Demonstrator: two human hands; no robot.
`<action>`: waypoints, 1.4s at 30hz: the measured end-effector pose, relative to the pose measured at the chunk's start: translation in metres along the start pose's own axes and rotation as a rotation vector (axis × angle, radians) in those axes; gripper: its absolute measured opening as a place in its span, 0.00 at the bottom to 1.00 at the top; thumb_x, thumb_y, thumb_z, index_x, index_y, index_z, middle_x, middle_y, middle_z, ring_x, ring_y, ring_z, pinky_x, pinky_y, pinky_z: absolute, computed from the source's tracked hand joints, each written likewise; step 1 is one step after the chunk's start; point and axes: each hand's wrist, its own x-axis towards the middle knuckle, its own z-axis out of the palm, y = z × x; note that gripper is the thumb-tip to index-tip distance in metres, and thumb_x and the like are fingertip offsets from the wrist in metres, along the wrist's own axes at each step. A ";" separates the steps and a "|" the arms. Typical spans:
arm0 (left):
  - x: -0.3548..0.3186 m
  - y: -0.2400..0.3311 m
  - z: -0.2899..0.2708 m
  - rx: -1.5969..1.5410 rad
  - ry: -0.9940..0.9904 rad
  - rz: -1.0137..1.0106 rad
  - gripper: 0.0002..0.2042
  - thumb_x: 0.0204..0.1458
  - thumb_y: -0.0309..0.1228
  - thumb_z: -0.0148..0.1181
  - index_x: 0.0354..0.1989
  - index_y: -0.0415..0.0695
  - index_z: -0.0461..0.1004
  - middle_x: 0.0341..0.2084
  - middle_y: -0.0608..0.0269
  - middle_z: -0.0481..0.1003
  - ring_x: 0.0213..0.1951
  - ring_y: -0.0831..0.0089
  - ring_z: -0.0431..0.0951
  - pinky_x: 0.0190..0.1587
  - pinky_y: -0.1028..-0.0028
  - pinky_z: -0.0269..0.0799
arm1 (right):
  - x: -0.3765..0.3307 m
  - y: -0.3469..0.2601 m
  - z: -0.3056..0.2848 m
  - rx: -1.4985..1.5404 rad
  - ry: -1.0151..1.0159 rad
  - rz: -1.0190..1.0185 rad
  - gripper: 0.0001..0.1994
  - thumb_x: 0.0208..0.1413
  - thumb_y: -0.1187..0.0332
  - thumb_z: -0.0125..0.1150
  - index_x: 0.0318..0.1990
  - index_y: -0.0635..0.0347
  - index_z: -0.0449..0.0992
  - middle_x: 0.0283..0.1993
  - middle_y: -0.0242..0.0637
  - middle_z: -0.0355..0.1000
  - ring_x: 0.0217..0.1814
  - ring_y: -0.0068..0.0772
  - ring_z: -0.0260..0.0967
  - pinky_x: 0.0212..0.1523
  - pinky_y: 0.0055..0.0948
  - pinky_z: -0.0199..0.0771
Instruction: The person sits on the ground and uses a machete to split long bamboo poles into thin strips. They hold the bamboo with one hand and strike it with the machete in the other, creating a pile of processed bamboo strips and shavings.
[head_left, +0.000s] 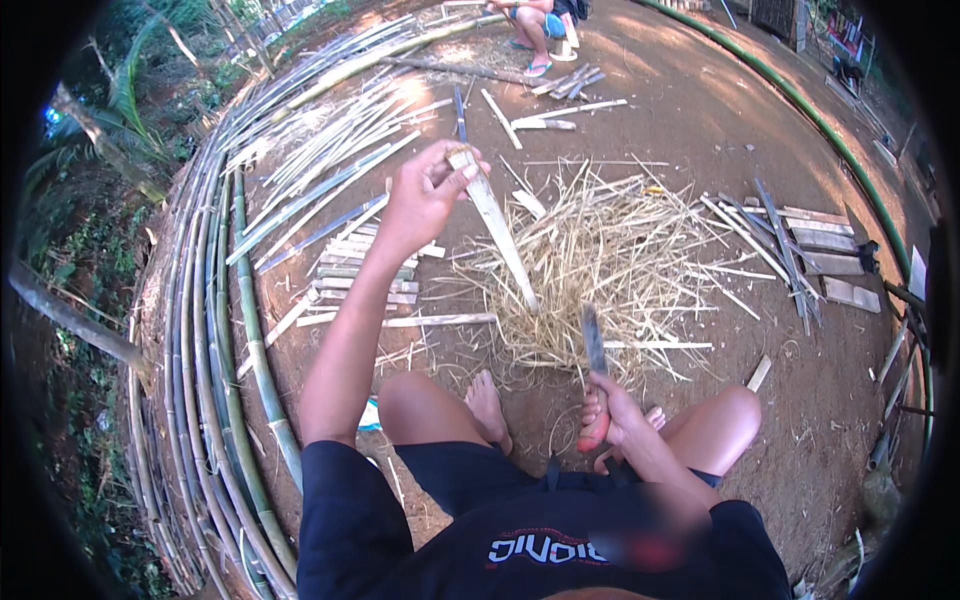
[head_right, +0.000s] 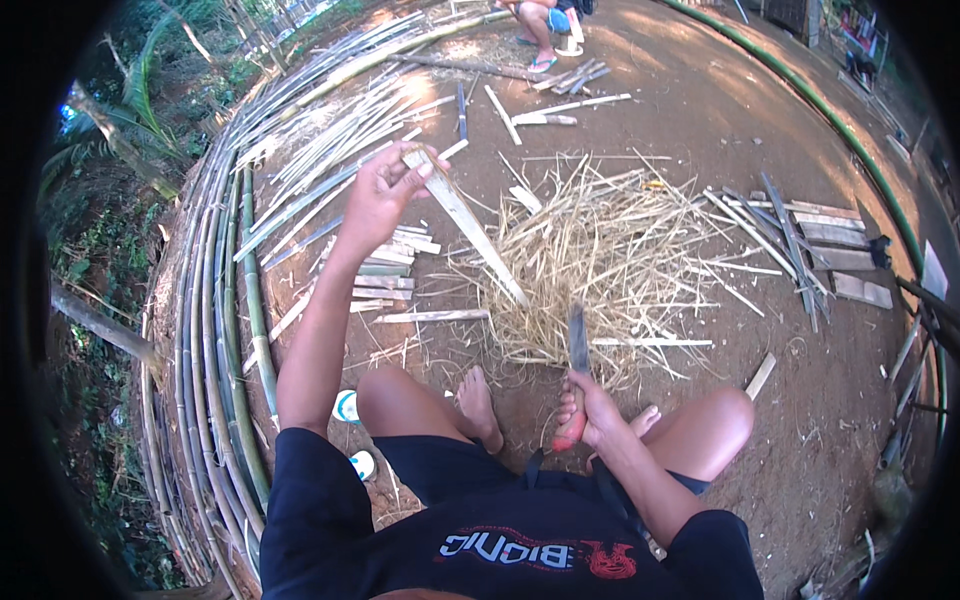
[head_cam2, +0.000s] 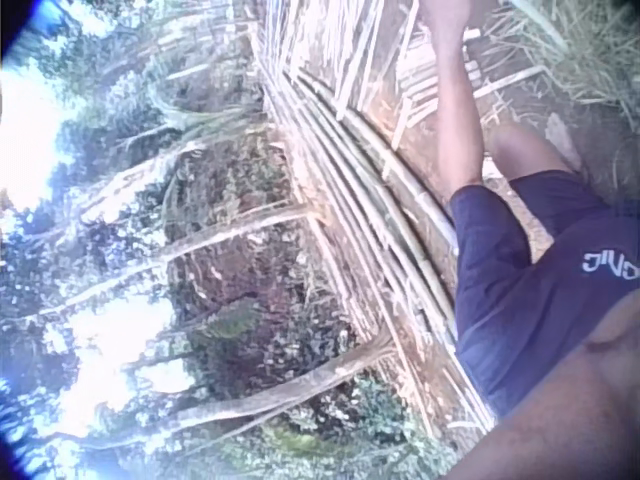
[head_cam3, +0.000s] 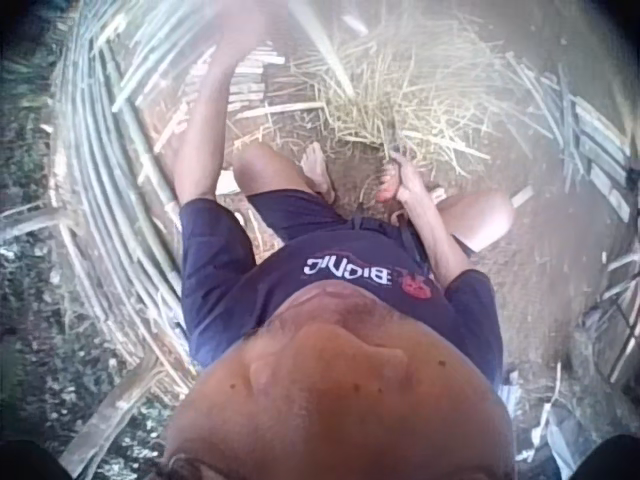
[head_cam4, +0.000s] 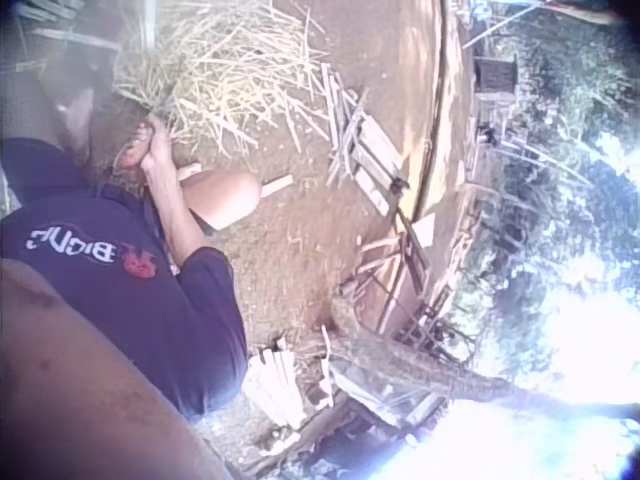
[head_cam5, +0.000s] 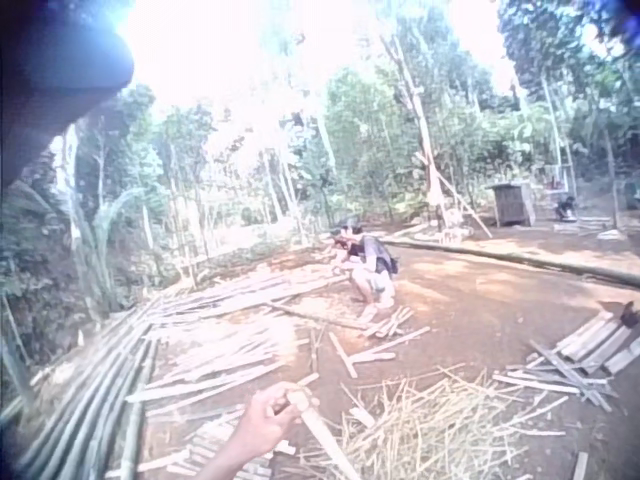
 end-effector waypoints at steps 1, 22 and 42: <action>0.000 0.001 0.002 0.011 -0.005 -0.009 0.12 0.61 0.31 0.54 0.51 0.42 0.70 0.41 0.60 0.79 0.45 0.75 0.77 0.45 0.74 0.75 | 0.014 0.002 -0.019 0.100 0.025 0.091 0.12 0.60 0.58 0.57 0.34 0.56 0.66 0.19 0.27 0.61 0.16 0.21 0.57 0.18 0.23 0.61; -0.014 0.027 0.037 0.099 0.047 0.085 0.13 0.60 0.29 0.56 0.51 0.37 0.73 0.40 0.61 0.80 0.40 0.80 0.77 0.41 0.78 0.72 | -0.070 -0.024 0.074 -0.892 0.093 -0.841 0.10 0.58 0.68 0.61 0.35 0.58 0.65 0.19 0.25 0.62 0.14 0.14 0.58 0.13 0.19 0.58; -0.059 0.065 0.083 0.184 0.018 0.115 0.12 0.54 0.24 0.60 0.46 0.35 0.77 0.33 0.57 0.79 0.31 0.80 0.76 0.33 0.77 0.71 | -0.115 -0.039 0.144 -0.961 -0.143 -1.118 0.20 0.66 0.53 0.49 0.42 0.64 0.71 0.19 0.28 0.62 0.22 0.17 0.56 0.23 0.25 0.57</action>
